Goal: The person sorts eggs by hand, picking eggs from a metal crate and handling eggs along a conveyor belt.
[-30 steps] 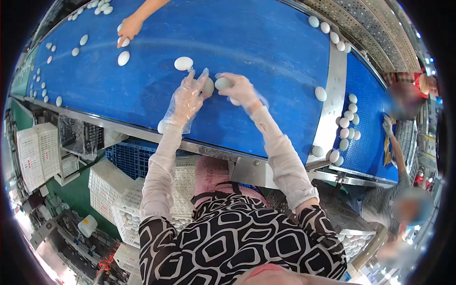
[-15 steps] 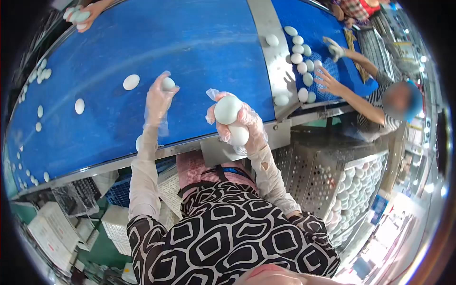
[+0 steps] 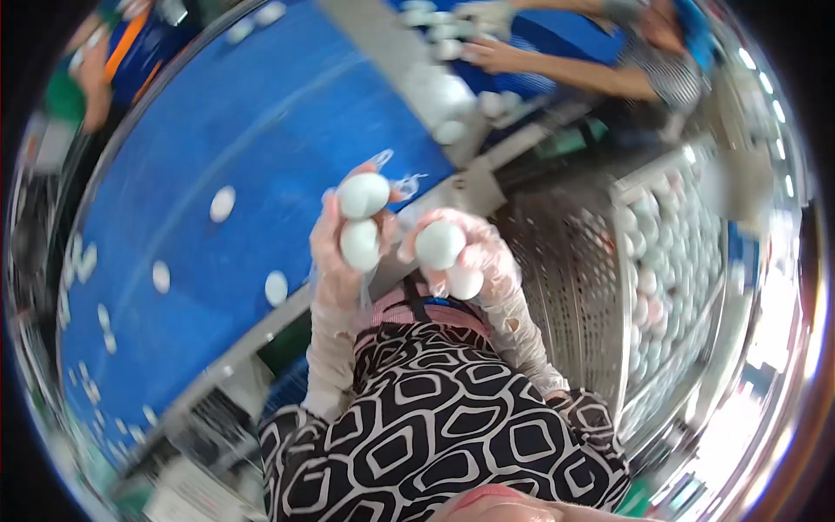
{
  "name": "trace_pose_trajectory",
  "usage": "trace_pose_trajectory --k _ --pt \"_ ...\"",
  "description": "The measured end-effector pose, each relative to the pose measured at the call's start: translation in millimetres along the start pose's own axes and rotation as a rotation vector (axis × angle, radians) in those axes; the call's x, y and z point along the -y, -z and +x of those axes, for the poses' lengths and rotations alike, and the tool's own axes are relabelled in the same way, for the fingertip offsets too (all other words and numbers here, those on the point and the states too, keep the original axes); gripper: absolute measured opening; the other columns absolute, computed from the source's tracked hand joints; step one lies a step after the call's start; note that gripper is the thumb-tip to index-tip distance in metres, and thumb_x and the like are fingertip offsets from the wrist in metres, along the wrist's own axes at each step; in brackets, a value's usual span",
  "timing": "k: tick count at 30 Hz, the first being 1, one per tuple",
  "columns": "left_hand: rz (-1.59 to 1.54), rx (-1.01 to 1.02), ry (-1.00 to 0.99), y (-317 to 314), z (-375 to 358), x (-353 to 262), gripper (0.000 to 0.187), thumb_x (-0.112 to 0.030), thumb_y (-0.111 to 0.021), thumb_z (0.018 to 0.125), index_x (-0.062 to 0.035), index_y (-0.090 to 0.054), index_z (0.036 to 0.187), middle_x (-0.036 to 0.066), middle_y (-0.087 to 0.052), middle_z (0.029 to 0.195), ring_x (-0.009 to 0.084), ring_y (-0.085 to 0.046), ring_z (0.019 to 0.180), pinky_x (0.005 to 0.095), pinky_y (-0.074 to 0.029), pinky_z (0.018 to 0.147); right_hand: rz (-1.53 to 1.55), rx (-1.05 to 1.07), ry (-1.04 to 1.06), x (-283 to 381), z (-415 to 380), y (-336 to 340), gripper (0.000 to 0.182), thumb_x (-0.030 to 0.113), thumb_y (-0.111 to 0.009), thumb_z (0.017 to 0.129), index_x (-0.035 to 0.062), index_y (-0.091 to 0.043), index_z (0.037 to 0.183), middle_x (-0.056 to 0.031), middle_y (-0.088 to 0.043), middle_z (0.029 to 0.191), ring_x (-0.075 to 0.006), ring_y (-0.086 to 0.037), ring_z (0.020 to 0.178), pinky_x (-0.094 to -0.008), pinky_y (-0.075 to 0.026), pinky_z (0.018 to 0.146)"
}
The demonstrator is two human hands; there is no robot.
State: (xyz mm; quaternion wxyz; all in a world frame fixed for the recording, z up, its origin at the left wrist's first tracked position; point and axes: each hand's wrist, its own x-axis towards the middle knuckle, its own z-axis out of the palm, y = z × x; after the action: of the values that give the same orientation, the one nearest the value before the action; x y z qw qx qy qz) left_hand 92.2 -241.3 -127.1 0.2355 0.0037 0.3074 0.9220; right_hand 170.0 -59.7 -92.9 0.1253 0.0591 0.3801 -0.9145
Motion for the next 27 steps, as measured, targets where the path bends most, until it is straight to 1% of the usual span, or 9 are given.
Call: trace_pose_trajectory --k 2,6,11,14,18,21,24,25,27 --pt "0.023 0.034 0.079 -34 5 20 0.072 -0.054 -0.056 0.101 -0.0002 -0.046 0.147 0.021 -0.068 0.116 0.0165 -0.064 0.069 0.026 -0.047 0.051 0.033 0.007 -0.006 29 -40 2 0.064 0.026 -0.086 0.075 -0.0031 -0.065 0.128 -0.0172 -0.071 0.113 -0.0194 -0.069 0.087 -0.0298 -0.056 0.079" --pt "0.084 0.533 0.368 -106 41 63 0.074 -0.041 -0.075 0.09 -0.0029 -0.047 0.146 0.025 -0.064 0.118 0.0196 -0.065 0.069 0.0275 -0.052 0.05 -0.049 -0.17 0.321 65 -151 19 0.062 0.01 -0.092 0.066 -0.0031 -0.069 0.123 -0.0162 -0.072 0.118 -0.0238 -0.069 0.111 -0.0321 -0.056 0.094" --pt "0.256 0.933 0.676 -237 33 167 0.072 -0.049 -0.066 0.098 0.0021 -0.045 0.144 0.019 -0.067 0.104 0.017 -0.062 0.063 0.0256 -0.05 0.05 -0.333 -1.027 0.971 76 -341 22 0.074 0.048 -0.084 0.074 -0.0056 -0.066 0.122 -0.0215 -0.074 0.098 -0.0163 -0.065 0.058 -0.0252 -0.053 0.048" --pt "0.364 1.145 0.772 -298 -10 232 0.068 -0.052 -0.063 0.1 0.0014 -0.05 0.14 0.014 -0.068 0.101 0.0128 -0.062 0.068 0.0244 -0.05 0.054 -0.457 -1.454 1.05 61 -455 38 0.067 0.046 -0.073 0.087 -0.0053 -0.063 0.129 -0.0113 -0.072 0.1 -0.0108 -0.061 0.065 -0.0229 -0.049 0.058" --pt "0.42 1.359 0.917 -375 -83 312 0.057 -0.041 -0.069 0.099 -0.0009 -0.056 0.136 0.014 -0.068 0.099 0.014 -0.064 0.066 0.025 -0.052 0.055 -0.522 -1.782 0.814 32 -605 90 0.052 0.035 -0.071 0.093 0.0009 -0.066 0.132 -0.0057 -0.069 0.098 -0.0062 -0.058 0.067 -0.0208 -0.047 0.06" --pt "0.496 1.479 1.017 -417 -124 386 0.054 -0.037 -0.069 0.098 -0.0025 -0.056 0.138 0.013 -0.068 0.1 0.0133 -0.064 0.067 0.0255 -0.053 0.058 -0.522 -1.926 0.553 29 -664 112 0.055 0.036 -0.074 0.091 0.0031 -0.066 0.135 -0.0065 -0.071 0.102 -0.0132 -0.066 0.078 -0.0264 -0.053 0.07" --pt "0.575 1.58 1.01 -449 -152 466 0.053 -0.034 -0.072 0.096 -0.0034 -0.057 0.137 0.013 -0.068 0.099 0.0136 -0.065 0.066 0.0263 -0.055 0.057 -1.007 -2.132 0.157 15 -723 182 0.056 0.037 -0.074 0.091 0.0057 -0.065 0.136 -0.0095 -0.073 0.11 -0.0205 -0.07 0.097 -0.0332 -0.055 0.087" --pt "0.593 1.616 0.996 -456 -159 492 0.052 -0.032 -0.074 0.095 -0.0037 -0.058 0.136 0.013 -0.068 0.099 0.0139 -0.066 0.066 0.0266 -0.055 0.056 -0.866 -2.022 -0.077 41 -720 157 0.057 0.037 -0.071 0.092 0.0067 -0.062 0.14 -0.0153 -0.071 0.121 -0.0286 -0.067 0.116 -0.0389 -0.051 0.102" --pt "0.698 1.606 0.962 -468 -172 537 0.05 -0.032 -0.074 0.094 -0.0036 -0.059 0.133 0.013 -0.069 0.098 0.014 -0.066 0.065 0.0269 -0.054 0.054 -1.081 -2.008 -0.236 46 -734 181 0.056 0.038 -0.07 0.093 0.0065 -0.061 0.139 -0.0173 -0.07 0.123 -0.0309 -0.067 0.117 -0.0404 -0.051 0.101"
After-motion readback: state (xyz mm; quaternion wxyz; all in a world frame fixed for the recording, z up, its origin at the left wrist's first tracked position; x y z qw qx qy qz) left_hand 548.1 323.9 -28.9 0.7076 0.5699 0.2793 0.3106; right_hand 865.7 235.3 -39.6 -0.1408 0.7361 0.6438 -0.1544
